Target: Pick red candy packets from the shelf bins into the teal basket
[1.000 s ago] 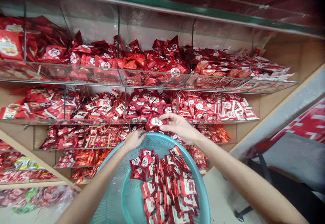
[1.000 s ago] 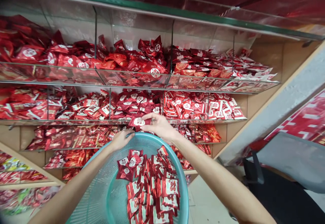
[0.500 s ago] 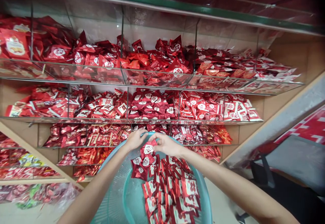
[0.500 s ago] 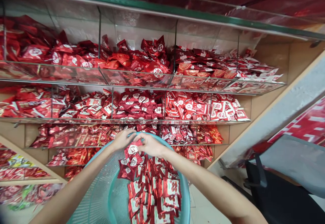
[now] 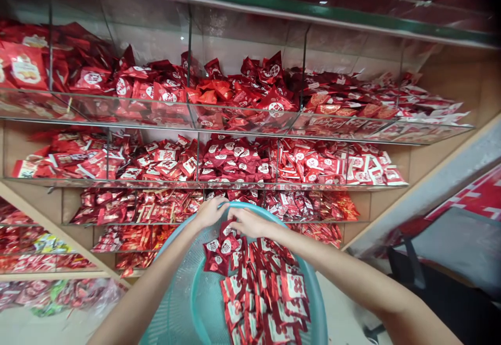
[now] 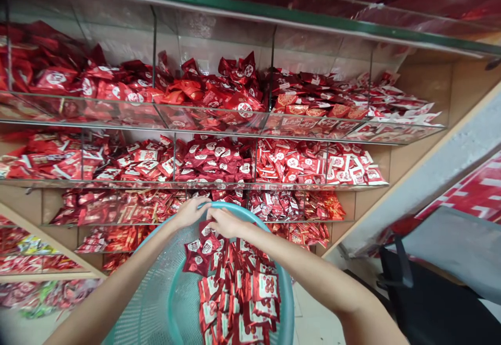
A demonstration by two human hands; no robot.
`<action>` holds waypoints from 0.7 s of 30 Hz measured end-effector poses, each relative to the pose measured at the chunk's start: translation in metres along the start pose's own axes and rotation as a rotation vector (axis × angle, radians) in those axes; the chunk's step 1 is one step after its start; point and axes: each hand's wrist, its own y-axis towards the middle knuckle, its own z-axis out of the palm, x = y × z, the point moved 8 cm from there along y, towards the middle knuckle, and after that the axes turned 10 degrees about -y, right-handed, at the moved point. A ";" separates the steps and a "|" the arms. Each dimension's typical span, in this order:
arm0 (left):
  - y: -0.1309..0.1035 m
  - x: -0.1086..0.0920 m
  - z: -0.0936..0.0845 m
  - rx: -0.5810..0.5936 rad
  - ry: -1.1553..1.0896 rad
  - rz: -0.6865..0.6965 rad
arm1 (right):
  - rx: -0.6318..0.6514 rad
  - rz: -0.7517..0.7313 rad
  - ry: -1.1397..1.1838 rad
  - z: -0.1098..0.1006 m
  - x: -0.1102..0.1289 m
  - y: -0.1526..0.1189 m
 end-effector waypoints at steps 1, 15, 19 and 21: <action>0.000 0.001 0.000 0.001 -0.007 -0.003 | 0.022 -0.023 -0.075 0.002 0.006 0.002; 0.007 0.008 -0.004 0.147 -0.562 -0.061 | 0.085 -0.331 -0.791 0.056 0.052 0.022; 0.006 0.009 -0.004 0.135 -0.615 -0.085 | 0.089 -0.373 -0.785 0.076 0.061 0.033; 0.006 0.011 -0.003 0.130 -0.604 -0.086 | 0.117 -0.370 -0.785 0.087 0.060 0.039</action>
